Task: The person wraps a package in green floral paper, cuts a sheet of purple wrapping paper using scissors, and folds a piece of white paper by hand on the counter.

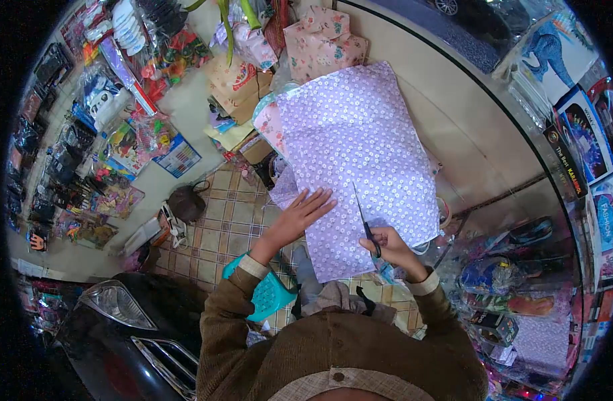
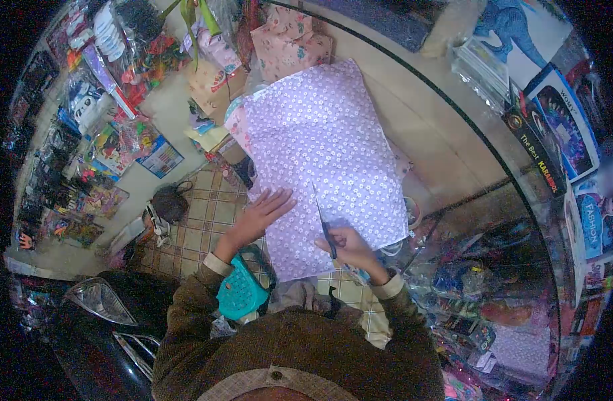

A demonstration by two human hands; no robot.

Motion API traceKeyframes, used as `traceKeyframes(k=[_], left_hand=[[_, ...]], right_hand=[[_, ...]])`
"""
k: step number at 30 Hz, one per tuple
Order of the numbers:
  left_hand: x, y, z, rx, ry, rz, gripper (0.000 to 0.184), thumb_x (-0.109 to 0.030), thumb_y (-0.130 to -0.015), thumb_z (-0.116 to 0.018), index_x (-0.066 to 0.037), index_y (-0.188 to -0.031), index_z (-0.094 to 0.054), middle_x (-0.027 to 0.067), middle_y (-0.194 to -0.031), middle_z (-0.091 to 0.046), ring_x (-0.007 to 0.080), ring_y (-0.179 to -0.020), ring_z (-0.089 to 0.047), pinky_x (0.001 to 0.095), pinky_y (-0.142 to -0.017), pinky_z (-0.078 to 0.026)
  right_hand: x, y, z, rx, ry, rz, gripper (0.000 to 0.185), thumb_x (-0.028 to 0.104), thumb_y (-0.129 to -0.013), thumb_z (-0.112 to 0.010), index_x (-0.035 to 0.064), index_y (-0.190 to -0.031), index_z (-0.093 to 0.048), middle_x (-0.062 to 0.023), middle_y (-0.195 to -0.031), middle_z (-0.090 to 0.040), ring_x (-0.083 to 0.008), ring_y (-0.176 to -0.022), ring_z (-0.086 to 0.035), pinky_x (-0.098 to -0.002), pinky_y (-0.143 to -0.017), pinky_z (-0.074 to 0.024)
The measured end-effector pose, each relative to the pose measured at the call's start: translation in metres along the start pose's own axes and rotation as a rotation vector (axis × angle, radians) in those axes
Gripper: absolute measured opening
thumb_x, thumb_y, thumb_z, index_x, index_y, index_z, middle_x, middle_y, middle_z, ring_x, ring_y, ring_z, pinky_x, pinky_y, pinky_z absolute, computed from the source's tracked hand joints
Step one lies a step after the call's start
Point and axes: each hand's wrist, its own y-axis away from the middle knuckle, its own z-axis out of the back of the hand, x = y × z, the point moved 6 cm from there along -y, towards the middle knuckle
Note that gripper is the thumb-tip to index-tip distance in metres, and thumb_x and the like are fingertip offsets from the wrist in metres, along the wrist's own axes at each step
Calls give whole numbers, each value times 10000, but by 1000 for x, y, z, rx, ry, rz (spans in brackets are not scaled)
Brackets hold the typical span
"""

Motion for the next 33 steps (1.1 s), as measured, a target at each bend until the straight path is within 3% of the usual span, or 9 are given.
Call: traceKeyframes(k=[5, 10, 14, 22, 25, 33], left_hand=[[-5, -1, 8, -17, -34, -7, 639, -31, -858, -446, -165, -1469, -312, 58, -1523, -302, 249, -1400, -297, 472, -1148, -225], [-7, 0, 10, -14, -41, -11, 618, -72, -871, -443, -173, -1467, -317, 44, -1525, -302, 243, -1399, -301, 475, -1148, -226], [-11, -2, 13, -6, 64, 5, 635, -32, -840, -455, -168, -1452, -351, 41, -1532, -289, 263, -1403, -286, 487, -1159, -202], [-6, -1, 13, 18, 98, 22, 649, 2, -824, -439, -176, -1443, -366, 45, -1530, -292, 273, -1404, -282, 493, -1160, -194], [-5, -1, 7, 12, 33, 11, 576, -115, -893, -421, -202, -1457, -340, 29, -1533, -286, 243, -1408, -280, 477, -1150, -218], [-8, -2, 15, 0, 166, -4, 754, 72, -790, -448, -250, -1461, -333, 34, -1539, -272, 280, -1411, -265, 499, -1152, -206]], right_hand=[[14, -4, 2, 11, 17, -56, 361, 379, -866, -689, 19, -868, -668, 80, -612, -495, -15, -570, -441, -205, -496, -311], [8, -7, 1, -34, 1, -18, 363, 383, -865, -692, 22, -832, -669, 90, -615, -465, -18, -551, -395, -219, -481, -263], [17, -3, 1, -56, 11, 18, 336, 353, -865, -700, 24, -802, -679, 103, -612, -442, -18, -534, -353, -235, -472, -226], [21, -2, -1, -48, 36, -25, 275, 291, -855, -722, 18, -831, -698, 88, -607, -514, -5, -549, -398, -219, -475, -266], [21, -1, 2, -57, 52, -11, 268, 287, -848, -730, 24, -808, -693, 88, -610, -525, 0, -548, -399, -216, -475, -270], [27, -4, 1, -84, 12, 14, 270, 262, -826, -756, 63, -688, -638, 115, -567, -465, 9, -513, -356, -213, -464, -221]])
